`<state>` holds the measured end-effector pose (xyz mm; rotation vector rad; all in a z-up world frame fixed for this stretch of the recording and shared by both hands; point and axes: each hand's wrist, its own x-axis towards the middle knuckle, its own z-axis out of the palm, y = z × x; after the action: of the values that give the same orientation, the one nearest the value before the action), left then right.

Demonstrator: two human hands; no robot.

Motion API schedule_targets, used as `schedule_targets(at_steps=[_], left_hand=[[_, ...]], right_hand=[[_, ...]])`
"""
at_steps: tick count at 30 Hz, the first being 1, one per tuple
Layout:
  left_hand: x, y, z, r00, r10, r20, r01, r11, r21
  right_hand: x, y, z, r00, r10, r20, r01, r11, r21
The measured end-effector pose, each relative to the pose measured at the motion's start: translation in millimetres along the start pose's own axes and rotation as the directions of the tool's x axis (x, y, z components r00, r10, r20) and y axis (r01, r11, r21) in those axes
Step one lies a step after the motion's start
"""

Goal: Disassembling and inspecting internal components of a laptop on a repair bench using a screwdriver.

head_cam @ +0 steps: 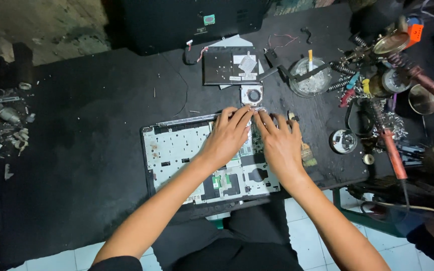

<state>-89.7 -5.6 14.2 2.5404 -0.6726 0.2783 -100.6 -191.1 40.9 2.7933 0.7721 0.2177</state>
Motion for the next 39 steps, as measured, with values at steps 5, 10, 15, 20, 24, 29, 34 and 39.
schedule_targets(at_steps=[5,10,15,20,24,29,34,39], left_hand=[[1,3,-4,1.000,-0.004,-0.006,0.003,1.000,-0.022],[1,1,6,0.999,-0.003,-0.039,0.003,1.000,-0.006],[0,1,9,0.998,-0.014,-0.057,0.015,1.000,0.020],[0,2,9,0.999,-0.002,-0.053,0.003,1.000,0.028],[0,1,12,0.998,0.009,-0.059,-0.006,0.999,0.046],[-3,7,7,0.999,-0.015,-0.040,0.015,1.000,-0.015],[-2,6,1,0.999,0.011,-0.045,-0.011,1.000,-0.004],[1,4,2,0.999,-0.002,-0.042,0.000,0.999,-0.042]], right_hand=[[2,-1,5,1.000,-0.016,-0.005,0.016,1.000,-0.005],[3,0,9,0.996,-0.071,-0.058,0.066,0.995,-0.072],[4,4,16,0.990,-0.114,-0.078,0.112,0.993,-0.037],[5,5,20,0.983,-0.138,-0.117,0.134,0.990,-0.041],[5,8,23,0.978,-0.145,-0.152,0.143,0.989,-0.027],[-11,16,-2,0.988,-0.013,-0.152,0.054,0.962,0.267],[-39,5,-19,0.926,0.326,-0.191,-0.119,0.732,0.671],[-66,-3,-20,0.893,0.443,-0.085,-0.214,0.581,0.785]])
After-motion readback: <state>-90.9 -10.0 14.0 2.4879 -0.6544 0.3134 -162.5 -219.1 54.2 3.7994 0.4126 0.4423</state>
